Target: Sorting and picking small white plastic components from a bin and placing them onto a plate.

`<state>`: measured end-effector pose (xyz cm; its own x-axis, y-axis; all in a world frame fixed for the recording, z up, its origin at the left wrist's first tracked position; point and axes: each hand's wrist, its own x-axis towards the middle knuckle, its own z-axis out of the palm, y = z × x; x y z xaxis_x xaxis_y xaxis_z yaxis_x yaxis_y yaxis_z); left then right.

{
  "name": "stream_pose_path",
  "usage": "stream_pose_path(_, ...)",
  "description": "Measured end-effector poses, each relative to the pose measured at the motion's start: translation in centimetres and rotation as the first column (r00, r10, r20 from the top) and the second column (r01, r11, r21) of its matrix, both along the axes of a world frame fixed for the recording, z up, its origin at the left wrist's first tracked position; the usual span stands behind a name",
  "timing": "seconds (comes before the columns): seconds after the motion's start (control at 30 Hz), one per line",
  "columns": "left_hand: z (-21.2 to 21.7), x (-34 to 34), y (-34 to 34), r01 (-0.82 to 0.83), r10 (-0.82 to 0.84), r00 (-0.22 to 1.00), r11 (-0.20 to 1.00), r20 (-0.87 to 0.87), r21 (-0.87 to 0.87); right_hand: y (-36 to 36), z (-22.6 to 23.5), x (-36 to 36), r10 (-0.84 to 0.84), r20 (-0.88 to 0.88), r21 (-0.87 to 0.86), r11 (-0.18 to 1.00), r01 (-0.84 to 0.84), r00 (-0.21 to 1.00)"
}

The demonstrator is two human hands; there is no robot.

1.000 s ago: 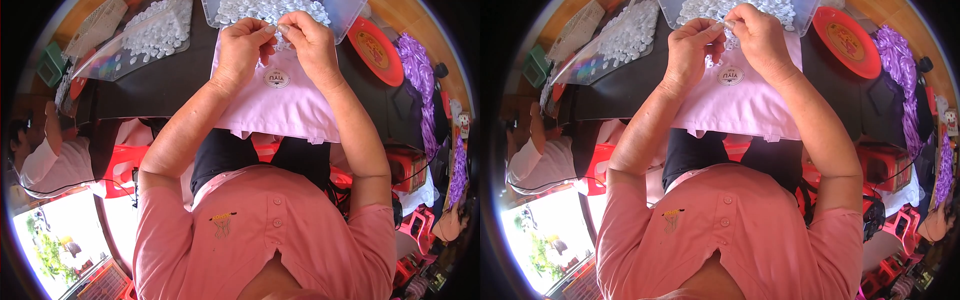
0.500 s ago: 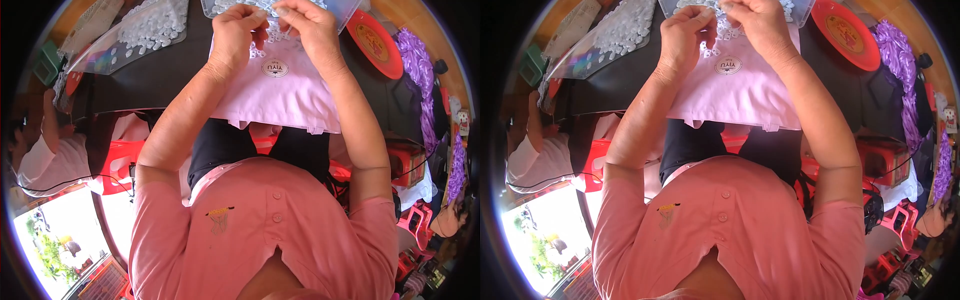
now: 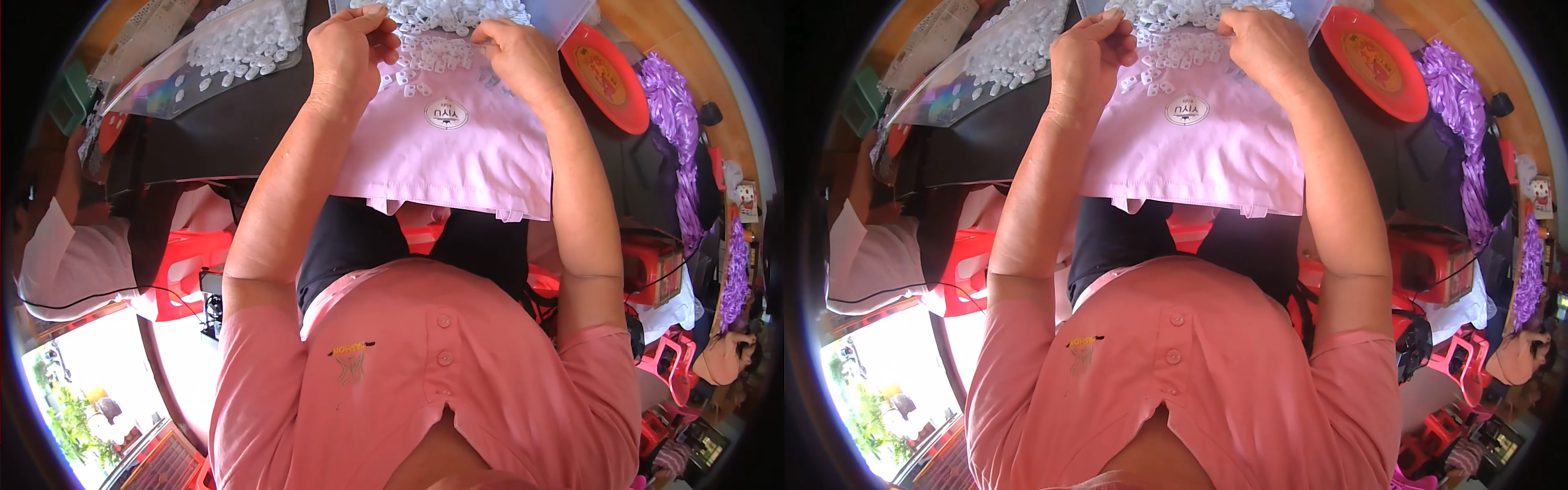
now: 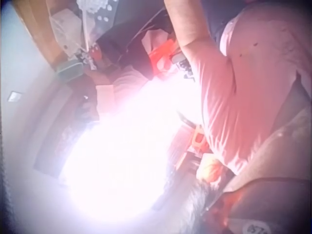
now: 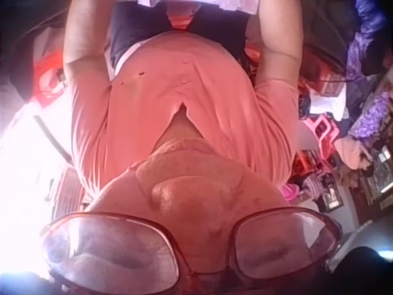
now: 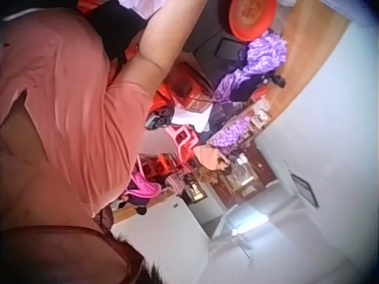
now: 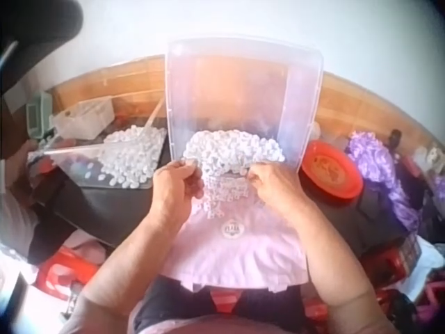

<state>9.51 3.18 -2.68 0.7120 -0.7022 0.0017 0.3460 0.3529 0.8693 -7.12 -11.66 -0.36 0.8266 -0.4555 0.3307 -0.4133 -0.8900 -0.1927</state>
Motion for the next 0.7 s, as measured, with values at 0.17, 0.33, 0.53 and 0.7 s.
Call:
stream_pose_path(0.17, 0.5, -0.4, 0.1, -0.085, 0.083, 0.994, 0.996, -0.069, -0.018, -0.6, -2.0, 0.3, -0.006, 0.085, -0.094, 0.995, 0.014, 0.996)
stream_pose_path(0.33, 0.5, -0.2, 0.3, -0.141, 0.142, 0.981, 0.99, -0.134, 0.015, 0.5, 0.3, 0.9, 0.025, 0.079, 0.23, 0.972, -0.042, 0.997)
stream_pose_path(0.53, 0.8, -0.5, -0.1, -0.066, 0.071, 0.989, 0.997, -0.129, 0.042, -4.1, 1.1, 2.9, 0.03, -0.004, -0.133, 0.991, -0.03, 1.0)
stream_pose_path(0.7, 1.0, -0.9, 0.0, -0.073, 0.08, 0.99, 0.995, -0.118, 0.062, -2.9, 0.6, 3.8, -0.044, -0.153, -0.002, 0.999, 0.044, 0.987)
